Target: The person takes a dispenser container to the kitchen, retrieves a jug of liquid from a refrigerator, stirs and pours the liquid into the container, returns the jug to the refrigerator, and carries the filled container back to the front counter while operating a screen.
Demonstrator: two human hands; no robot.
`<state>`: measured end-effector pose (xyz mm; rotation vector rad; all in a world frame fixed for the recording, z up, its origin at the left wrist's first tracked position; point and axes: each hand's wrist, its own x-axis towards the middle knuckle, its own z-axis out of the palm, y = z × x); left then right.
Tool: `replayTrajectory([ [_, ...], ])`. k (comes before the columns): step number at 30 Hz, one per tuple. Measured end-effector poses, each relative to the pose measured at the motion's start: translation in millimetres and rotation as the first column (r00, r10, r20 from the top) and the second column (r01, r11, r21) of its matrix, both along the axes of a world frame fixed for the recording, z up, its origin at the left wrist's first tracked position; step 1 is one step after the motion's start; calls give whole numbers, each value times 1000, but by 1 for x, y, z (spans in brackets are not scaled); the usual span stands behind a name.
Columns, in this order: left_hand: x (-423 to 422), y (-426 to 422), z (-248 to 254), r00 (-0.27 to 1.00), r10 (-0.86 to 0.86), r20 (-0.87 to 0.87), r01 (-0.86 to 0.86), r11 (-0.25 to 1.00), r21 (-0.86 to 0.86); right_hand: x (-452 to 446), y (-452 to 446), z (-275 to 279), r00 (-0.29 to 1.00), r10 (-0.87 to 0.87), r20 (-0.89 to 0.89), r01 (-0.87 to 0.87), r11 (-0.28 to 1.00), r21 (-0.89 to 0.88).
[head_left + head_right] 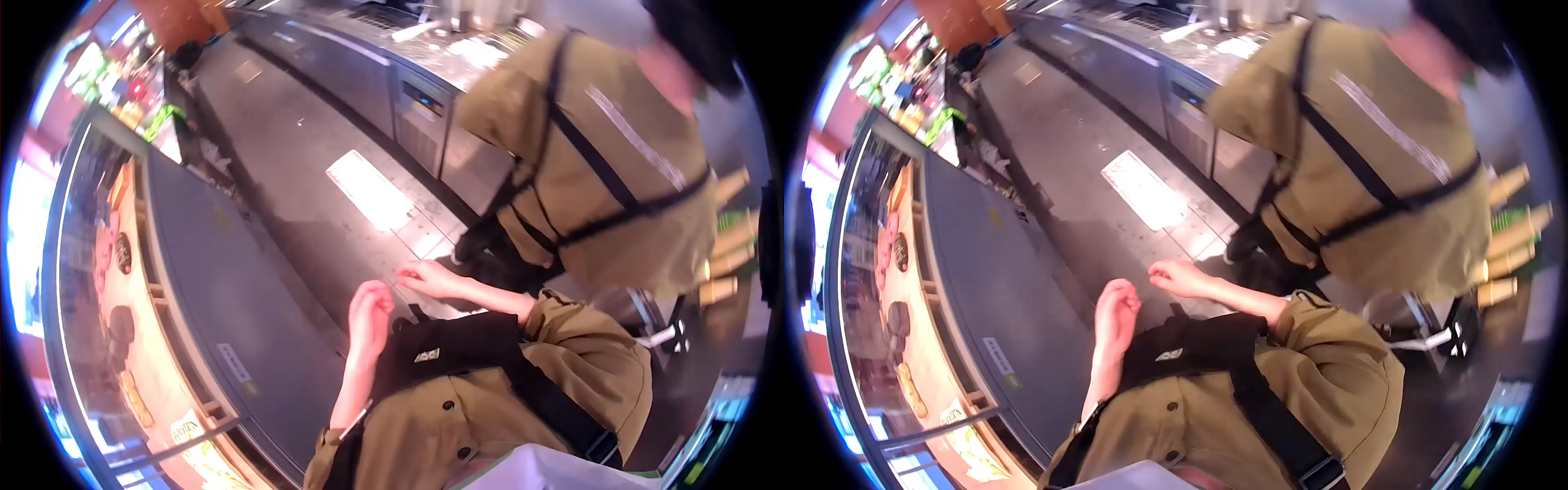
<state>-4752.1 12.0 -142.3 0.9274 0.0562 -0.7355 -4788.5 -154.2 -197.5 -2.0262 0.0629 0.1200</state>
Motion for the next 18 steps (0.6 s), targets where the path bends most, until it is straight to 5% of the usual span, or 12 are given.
replayTrajectory([
  [2,51,20,37,975,186,122,-186,982,-12,53,11,-13,983,183,-21,-184,981,-58],
  [4,100,30,102,810,374,452,-423,906,9,92,14,-28,951,306,-39,-308,948,-85],
  [5,120,37,141,542,392,743,-599,800,15,110,15,-35,927,349,-140,-364,926,-103],
  [6,146,46,160,194,477,857,-621,736,-269,133,11,-48,891,418,-177,-436,896,-80],
  [8,201,50,198,-361,452,816,-440,689,-576,182,2,-54,822,512,-249,-544,835,-80],
  [10,257,47,241,-680,330,655,-231,751,-618,240,-8,-74,856,492,-158,-513,846,-146],
  [14,370,1,296,-880,208,428,-34,869,-493,360,-51,-65,940,330,-81,-339,925,-169],
  [18,483,-34,328,-926,158,343,-9,899,-439,483,-112,-53,940,241,-240,-284,944,-167],
])
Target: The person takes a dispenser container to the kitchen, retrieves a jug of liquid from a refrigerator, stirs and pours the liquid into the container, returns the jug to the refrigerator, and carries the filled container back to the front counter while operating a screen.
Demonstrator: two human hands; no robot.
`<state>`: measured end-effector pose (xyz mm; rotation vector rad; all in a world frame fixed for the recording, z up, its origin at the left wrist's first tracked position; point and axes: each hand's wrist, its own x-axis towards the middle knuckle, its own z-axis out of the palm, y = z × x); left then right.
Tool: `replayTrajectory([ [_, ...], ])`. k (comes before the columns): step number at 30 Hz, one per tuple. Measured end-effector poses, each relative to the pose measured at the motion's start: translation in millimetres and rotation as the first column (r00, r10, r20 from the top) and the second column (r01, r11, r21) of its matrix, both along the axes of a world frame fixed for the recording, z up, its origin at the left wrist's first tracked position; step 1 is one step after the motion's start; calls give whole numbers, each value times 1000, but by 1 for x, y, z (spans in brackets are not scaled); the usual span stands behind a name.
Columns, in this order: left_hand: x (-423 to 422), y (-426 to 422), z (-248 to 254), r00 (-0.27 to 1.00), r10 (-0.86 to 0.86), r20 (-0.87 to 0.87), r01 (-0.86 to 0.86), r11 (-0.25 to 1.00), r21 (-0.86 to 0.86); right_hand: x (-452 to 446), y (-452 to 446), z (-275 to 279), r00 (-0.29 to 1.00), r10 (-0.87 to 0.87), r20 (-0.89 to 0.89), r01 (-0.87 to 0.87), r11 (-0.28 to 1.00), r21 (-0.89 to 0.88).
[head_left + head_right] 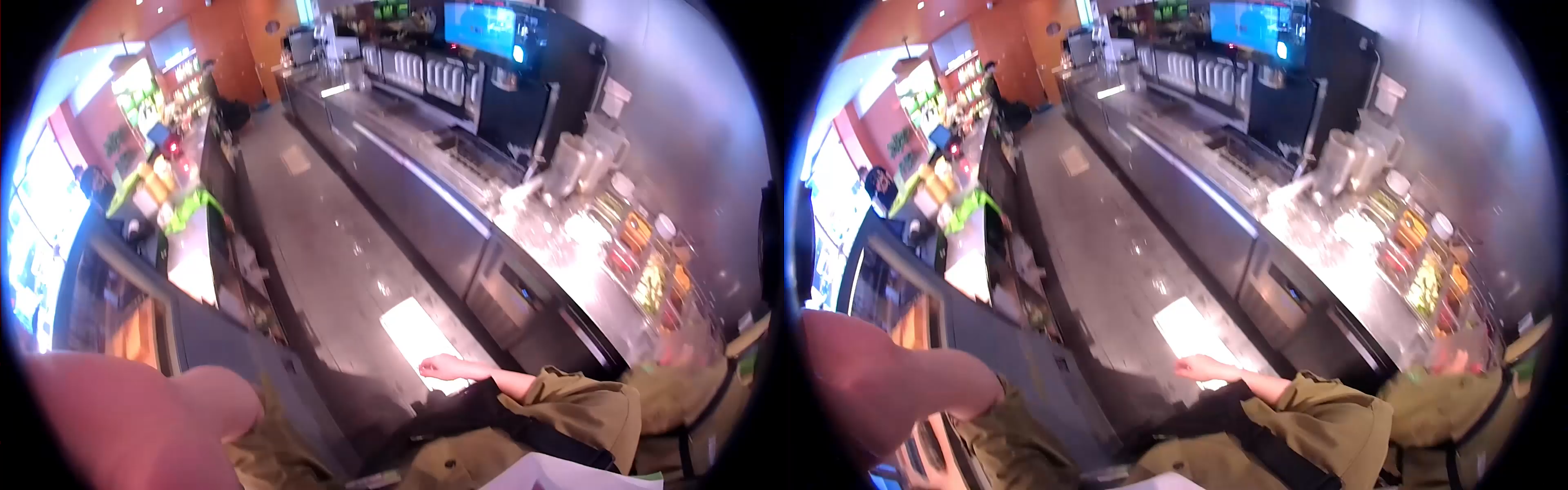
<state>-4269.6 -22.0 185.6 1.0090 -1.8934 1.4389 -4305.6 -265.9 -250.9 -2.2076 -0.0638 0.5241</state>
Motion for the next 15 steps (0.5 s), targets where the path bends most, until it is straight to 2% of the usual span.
replayTrajectory([
  [3,83,-7,4,997,68,24,-68,998,-3,93,-24,-11,997,4,81,-1,1000,-29],
  [7,199,-7,-5,986,156,49,-157,988,4,242,-20,-23,979,180,-99,-179,984,13],
  [9,256,4,-13,981,186,58,-185,983,-14,326,-14,-35,943,298,147,-290,954,-69],
  [10,286,7,-12,980,190,60,-190,982,-13,366,-6,-59,942,269,198,-266,963,-45],
  [11,319,9,-9,981,183,62,-183,983,-15,406,6,-26,966,259,21,-258,965,-50],
  [12,353,11,-5,983,171,67,-170,985,-13,443,14,-15,966,256,41,-256,967,6],
  [13,382,11,1,982,168,86,-166,986,-22,478,21,-13,940,319,124,-318,948,-26],
  [15,446,14,13,975,190,112,-180,979,-94,551,28,-2,896,434,92,-419,896,-149],
])
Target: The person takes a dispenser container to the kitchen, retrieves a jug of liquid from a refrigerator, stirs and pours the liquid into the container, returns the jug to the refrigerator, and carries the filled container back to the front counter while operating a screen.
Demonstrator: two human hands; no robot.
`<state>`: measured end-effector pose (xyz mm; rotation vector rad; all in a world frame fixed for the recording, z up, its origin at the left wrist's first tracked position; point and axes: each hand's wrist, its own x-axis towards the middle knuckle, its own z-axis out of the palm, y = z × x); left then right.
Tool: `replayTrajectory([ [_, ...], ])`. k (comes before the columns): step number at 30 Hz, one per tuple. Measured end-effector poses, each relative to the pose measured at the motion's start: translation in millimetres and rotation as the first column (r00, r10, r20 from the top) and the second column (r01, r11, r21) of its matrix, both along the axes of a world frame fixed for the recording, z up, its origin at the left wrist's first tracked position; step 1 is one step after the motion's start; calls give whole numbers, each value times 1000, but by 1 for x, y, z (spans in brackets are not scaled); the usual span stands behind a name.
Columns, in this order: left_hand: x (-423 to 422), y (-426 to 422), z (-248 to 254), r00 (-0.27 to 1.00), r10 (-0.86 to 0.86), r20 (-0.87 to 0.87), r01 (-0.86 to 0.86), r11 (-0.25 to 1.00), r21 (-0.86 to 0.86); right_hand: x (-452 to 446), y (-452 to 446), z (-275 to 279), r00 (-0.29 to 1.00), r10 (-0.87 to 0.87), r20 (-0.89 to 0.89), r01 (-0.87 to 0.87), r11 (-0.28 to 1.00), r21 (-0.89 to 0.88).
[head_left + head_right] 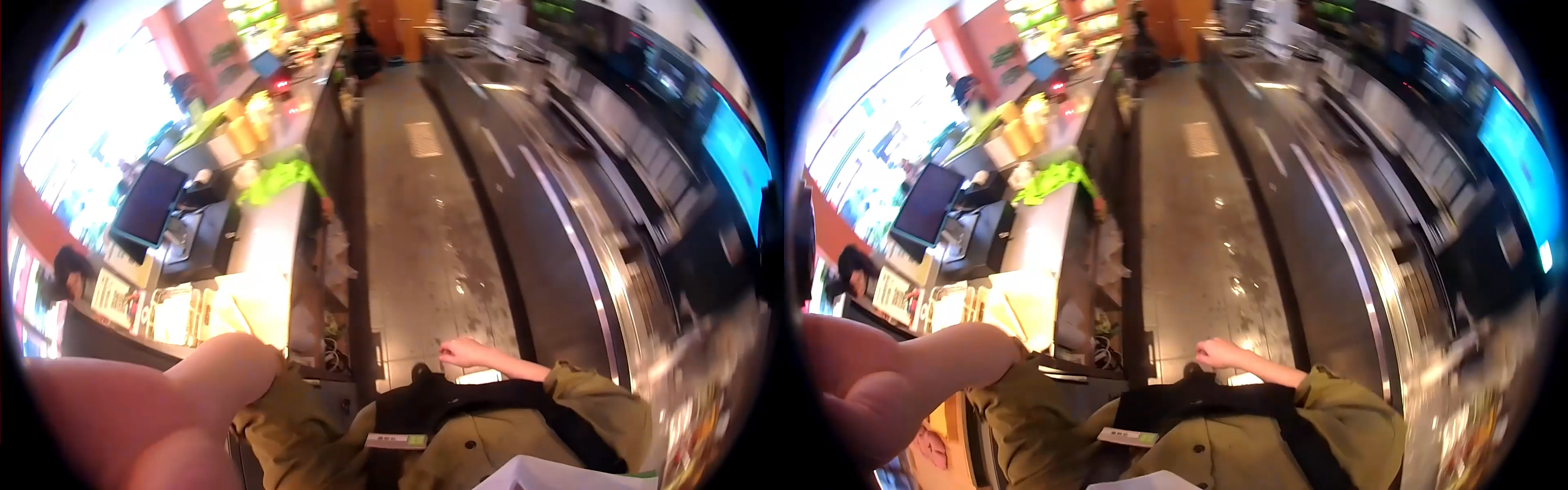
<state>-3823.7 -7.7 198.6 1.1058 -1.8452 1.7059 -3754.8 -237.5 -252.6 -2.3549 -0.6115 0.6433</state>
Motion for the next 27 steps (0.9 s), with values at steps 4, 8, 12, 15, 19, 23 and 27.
replayTrajectory([
  [4,141,-15,-12,991,-118,-61,86,922,-378,134,-6,2,1000,0,-9,1,992,129],
  [8,359,-45,-138,843,-533,-74,301,581,-756,272,-34,-25,959,-255,-122,276,939,207],
  [12,597,-118,-321,262,323,-909,-496,853,160,422,-53,-39,982,-167,-83,185,929,322],
  [15,681,-98,-558,-364,866,-341,63,389,919,524,-63,-40,979,-98,-181,152,937,315],
  [19,512,9,-602,-921,372,-116,13,326,945,632,-86,-62,939,64,-338,24,968,249],
  [23,335,37,-561,-731,-563,386,252,304,919,753,-56,-57,885,305,-353,-302,951,66],
  [27,354,35,-609,-442,-834,331,281,222,934,857,48,-32,884,463,-60,-460,886,62],
])
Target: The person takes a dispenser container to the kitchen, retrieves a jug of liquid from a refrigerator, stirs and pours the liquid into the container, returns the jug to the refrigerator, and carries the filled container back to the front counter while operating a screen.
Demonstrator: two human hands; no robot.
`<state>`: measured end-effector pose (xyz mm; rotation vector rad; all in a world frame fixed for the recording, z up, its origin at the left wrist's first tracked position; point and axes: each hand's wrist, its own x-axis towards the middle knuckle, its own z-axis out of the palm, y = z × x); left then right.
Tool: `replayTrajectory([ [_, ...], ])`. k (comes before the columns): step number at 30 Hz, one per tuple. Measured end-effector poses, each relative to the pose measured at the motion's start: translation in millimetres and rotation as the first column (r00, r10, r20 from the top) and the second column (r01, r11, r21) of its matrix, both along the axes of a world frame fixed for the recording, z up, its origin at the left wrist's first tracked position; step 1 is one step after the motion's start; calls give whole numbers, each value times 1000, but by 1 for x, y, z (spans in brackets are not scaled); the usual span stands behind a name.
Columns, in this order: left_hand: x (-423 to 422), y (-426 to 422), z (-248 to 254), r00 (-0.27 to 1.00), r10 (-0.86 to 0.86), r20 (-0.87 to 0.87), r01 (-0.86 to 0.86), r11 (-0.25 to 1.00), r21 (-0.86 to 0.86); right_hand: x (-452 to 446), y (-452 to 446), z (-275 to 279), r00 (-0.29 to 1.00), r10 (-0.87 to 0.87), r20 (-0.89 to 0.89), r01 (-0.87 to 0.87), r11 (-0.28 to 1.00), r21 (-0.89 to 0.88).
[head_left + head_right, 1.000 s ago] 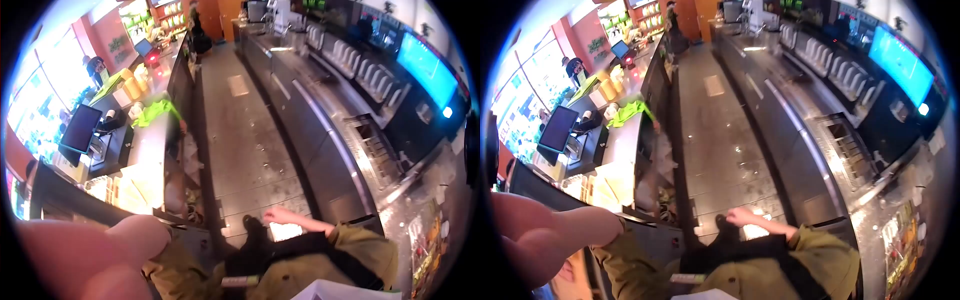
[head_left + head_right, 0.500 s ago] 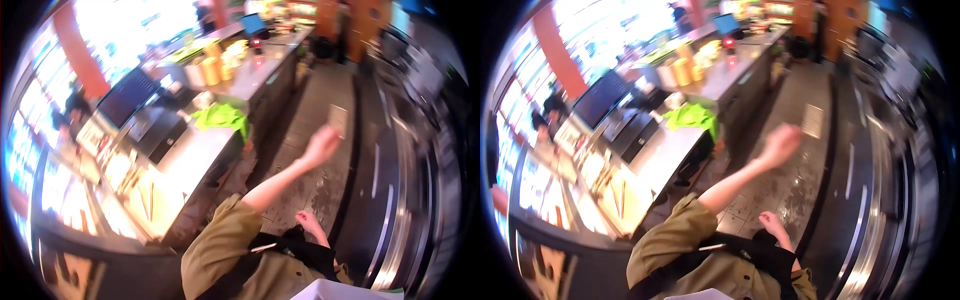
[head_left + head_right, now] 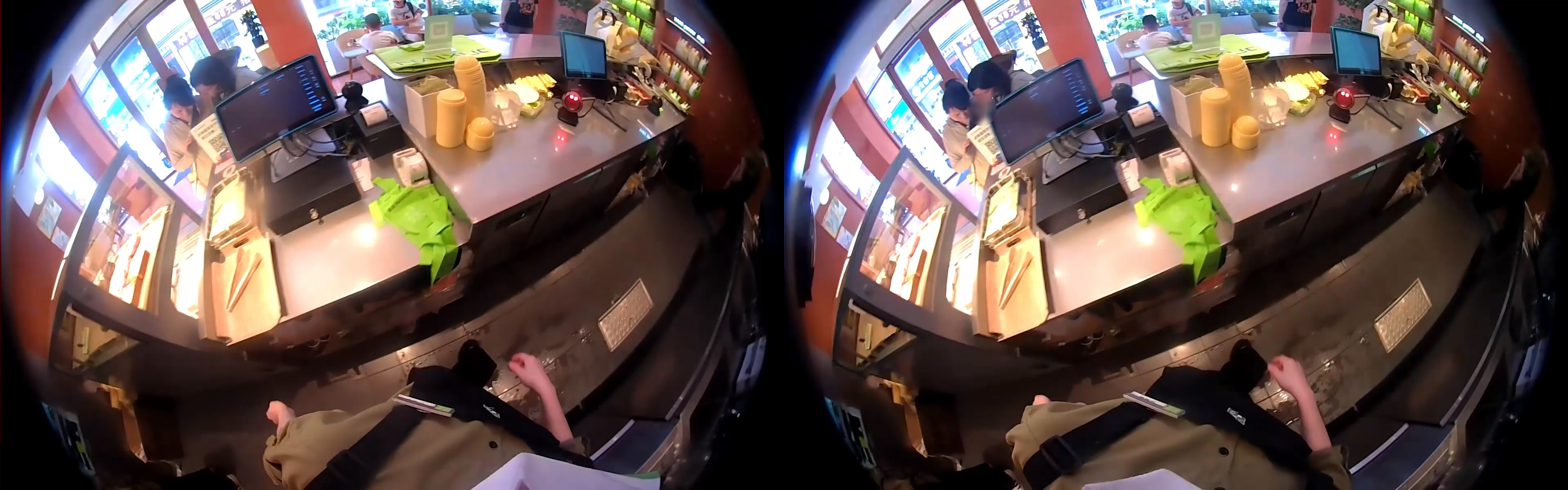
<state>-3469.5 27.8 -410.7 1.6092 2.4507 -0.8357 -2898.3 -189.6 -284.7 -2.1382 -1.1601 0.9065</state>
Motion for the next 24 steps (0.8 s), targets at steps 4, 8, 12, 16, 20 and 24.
replayTrajectory([
  [4,184,27,44,978,18,207,-11,999,-35,58,117,56,997,-30,-69,46,968,247],
  [8,463,119,127,186,-321,929,-164,922,351,103,174,96,951,194,-241,-140,965,223],
  [12,572,184,253,-344,-851,397,315,294,903,184,200,17,947,84,-309,-51,992,113],
  [16,575,231,256,-266,-793,548,-6,570,822,216,252,15,900,221,-375,-181,973,141],
  [20,526,336,183,122,-795,595,-237,559,795,210,318,61,917,221,-332,-109,940,324],
  [24,487,471,163,336,-755,564,-226,517,826,192,380,85,944,289,-162,-182,859,478],
])
